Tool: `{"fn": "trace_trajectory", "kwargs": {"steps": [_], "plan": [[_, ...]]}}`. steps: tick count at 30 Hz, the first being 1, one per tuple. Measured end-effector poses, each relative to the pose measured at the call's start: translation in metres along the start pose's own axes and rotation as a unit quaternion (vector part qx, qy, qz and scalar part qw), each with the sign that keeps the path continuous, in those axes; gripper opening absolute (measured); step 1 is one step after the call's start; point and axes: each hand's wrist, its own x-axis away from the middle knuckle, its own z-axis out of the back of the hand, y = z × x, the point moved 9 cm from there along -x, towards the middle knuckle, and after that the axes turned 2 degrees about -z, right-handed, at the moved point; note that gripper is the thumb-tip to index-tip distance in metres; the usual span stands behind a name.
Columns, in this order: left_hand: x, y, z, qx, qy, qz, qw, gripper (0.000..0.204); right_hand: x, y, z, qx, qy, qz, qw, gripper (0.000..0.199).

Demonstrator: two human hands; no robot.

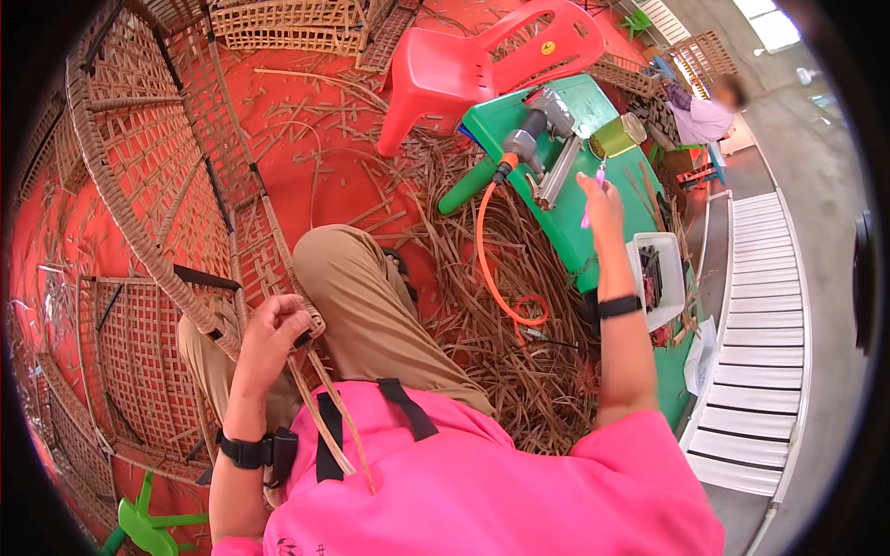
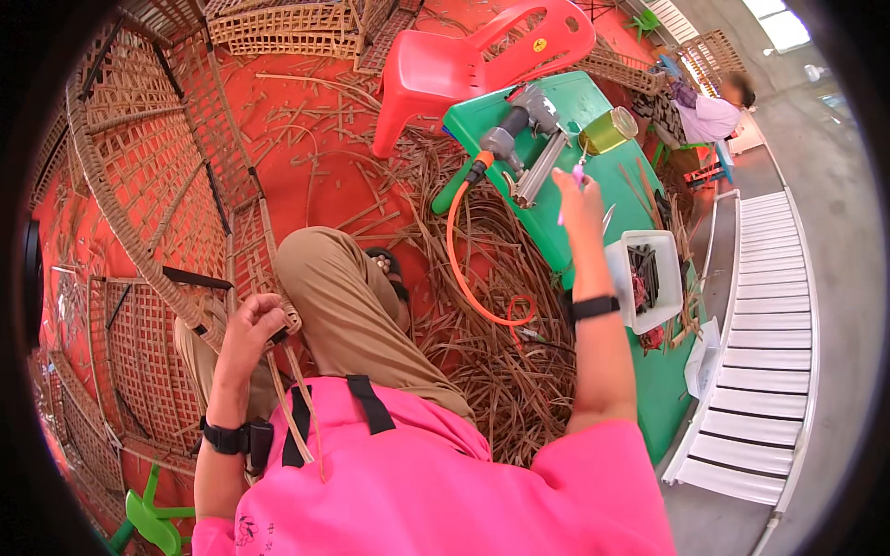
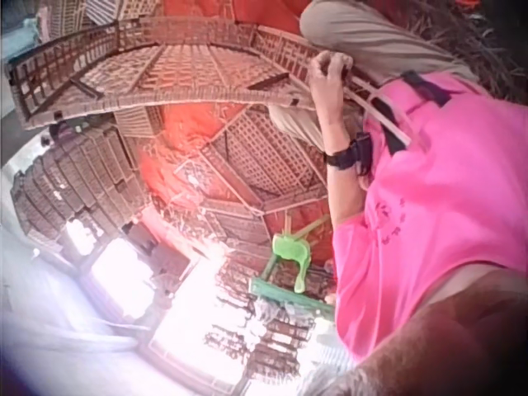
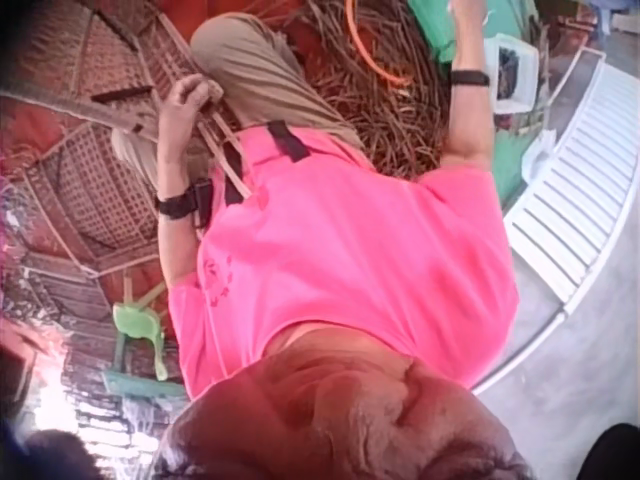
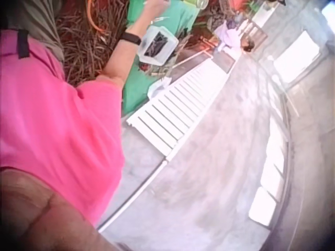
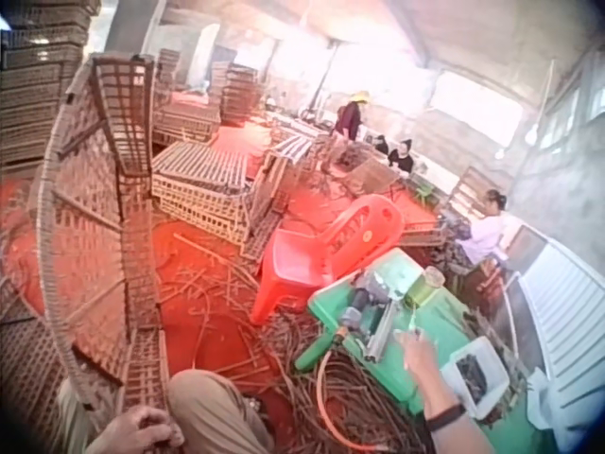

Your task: Weaving and securing bamboo strips to create furniture frames in a workshop.

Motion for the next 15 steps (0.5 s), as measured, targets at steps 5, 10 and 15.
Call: {"fn": "trace_trajectory", "kwargs": {"steps": [5, 10, 15], "plan": [[0.022, 0.020, -0.001, -0.181, 0.043, -0.085, 0.979, 0.030, -0.091, 0.091, -0.011, 0.003, -0.005, -0.118, 0.993, 0.077], [0.041, 0.028, 0.006, -0.192, 0.077, -0.111, 0.972, 0.025, -0.068, 0.084, 0.002, 0.317, 0.180, 0.136, 0.921, 0.054], [0.036, 0.035, 0.001, -0.209, 0.063, -0.147, 0.965, 0.023, -0.032, 0.135, 0.007, 0.480, 0.027, 0.077, 0.874, 0.028]]}}
